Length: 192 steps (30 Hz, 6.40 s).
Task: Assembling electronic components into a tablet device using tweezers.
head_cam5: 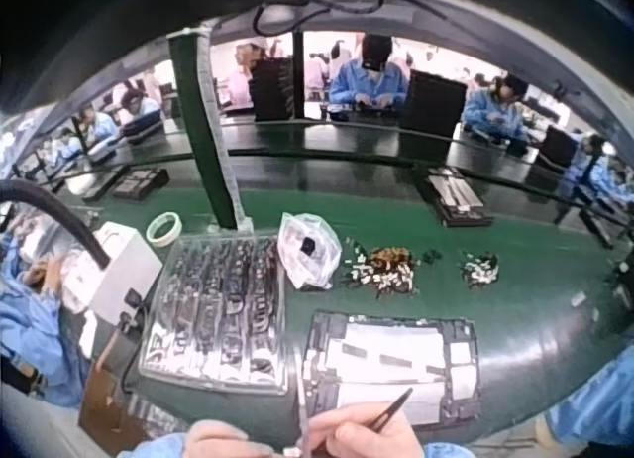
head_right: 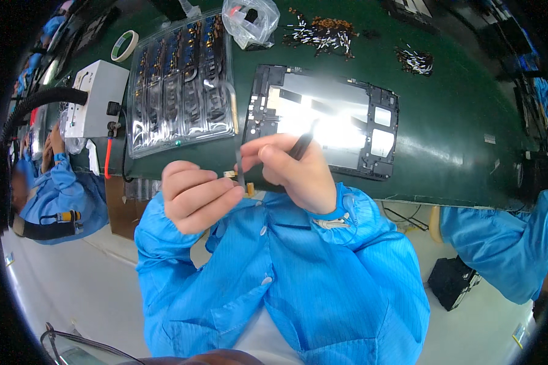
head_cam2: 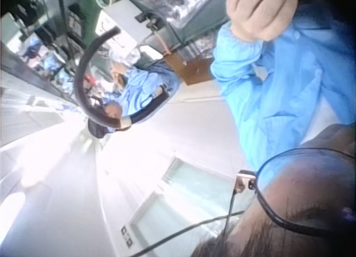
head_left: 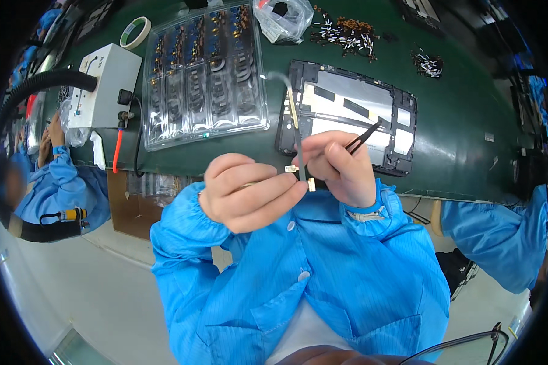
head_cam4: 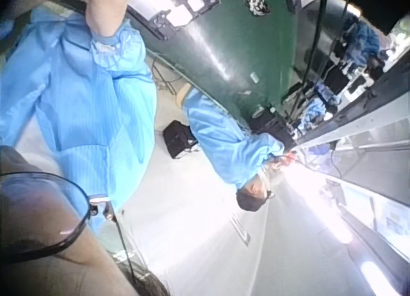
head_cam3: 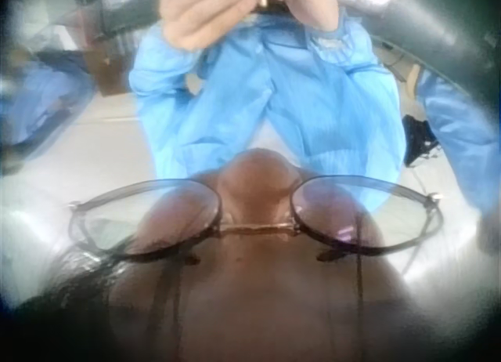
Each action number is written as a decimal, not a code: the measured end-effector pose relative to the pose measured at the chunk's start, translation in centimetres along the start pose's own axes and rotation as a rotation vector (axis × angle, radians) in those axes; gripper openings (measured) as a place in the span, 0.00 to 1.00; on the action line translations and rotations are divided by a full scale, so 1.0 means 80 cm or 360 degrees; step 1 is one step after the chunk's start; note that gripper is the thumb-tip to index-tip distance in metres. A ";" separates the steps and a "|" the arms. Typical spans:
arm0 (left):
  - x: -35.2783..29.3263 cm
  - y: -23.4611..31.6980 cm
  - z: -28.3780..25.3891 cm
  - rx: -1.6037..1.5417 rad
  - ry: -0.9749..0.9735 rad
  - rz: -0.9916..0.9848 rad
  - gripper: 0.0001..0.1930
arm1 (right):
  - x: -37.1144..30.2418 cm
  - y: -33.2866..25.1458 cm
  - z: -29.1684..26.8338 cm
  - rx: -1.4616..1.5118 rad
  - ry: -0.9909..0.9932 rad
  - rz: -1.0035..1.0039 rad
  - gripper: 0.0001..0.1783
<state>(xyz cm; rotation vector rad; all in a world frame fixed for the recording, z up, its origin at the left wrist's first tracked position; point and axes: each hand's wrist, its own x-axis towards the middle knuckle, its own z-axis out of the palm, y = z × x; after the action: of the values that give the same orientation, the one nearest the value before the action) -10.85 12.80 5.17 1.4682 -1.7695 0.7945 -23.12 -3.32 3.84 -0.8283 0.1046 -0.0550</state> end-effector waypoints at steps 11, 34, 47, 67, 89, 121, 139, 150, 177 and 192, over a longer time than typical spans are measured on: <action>0.007 0.018 0.042 -0.0436 0.0363 -0.0073 0.13 | -0.014 -0.003 0.007 -0.0901 0.0504 -0.0224 0.10; 0.003 0.034 0.006 0.0324 -0.0172 -0.0586 0.12 | -0.009 0.020 0.023 -0.1922 0.0166 -0.0787 0.14; -0.001 0.028 -0.009 0.0022 -0.0293 -0.0715 0.11 | -0.005 0.031 0.019 -0.2183 0.0118 -0.0894 0.18; -0.318 -0.026 -0.126 0.1848 0.0064 -0.2670 0.12 | -0.005 0.029 0.025 -0.1776 0.0058 -0.0757 0.13; 0.013 0.013 0.011 -0.0466 0.0508 -0.1490 0.18 | -0.005 0.023 0.019 -0.0905 0.0252 -0.0253 0.15; 0.007 0.011 0.037 0.0014 0.0798 -0.1308 0.12 | 0.038 0.030 0.054 -0.1338 0.0339 -0.1026 0.13; -0.102 -0.048 -0.038 0.0762 -0.0290 -0.0708 0.10 | -0.018 0.010 0.018 -0.1043 0.0402 -0.0936 0.09; -0.107 -0.042 -0.043 0.0802 -0.0753 -0.0504 0.11 | -0.048 -0.034 -0.018 -0.1107 0.0438 -0.0970 0.10; 0.054 -0.056 0.183 -0.0615 -0.0715 -0.1096 0.33 | 0.032 -0.102 -0.130 -0.3466 0.0032 -0.0999 0.19; 0.062 -0.045 0.172 -0.0283 -0.0943 -0.0823 0.36 | 0.013 -0.135 -0.126 -0.3056 0.0515 -0.0922 0.15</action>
<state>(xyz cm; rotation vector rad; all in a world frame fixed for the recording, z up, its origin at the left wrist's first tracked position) -9.65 -1.76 1.42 2.0450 -1.6666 -0.0754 -23.33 -18.11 4.99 -2.7502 0.2144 -0.7176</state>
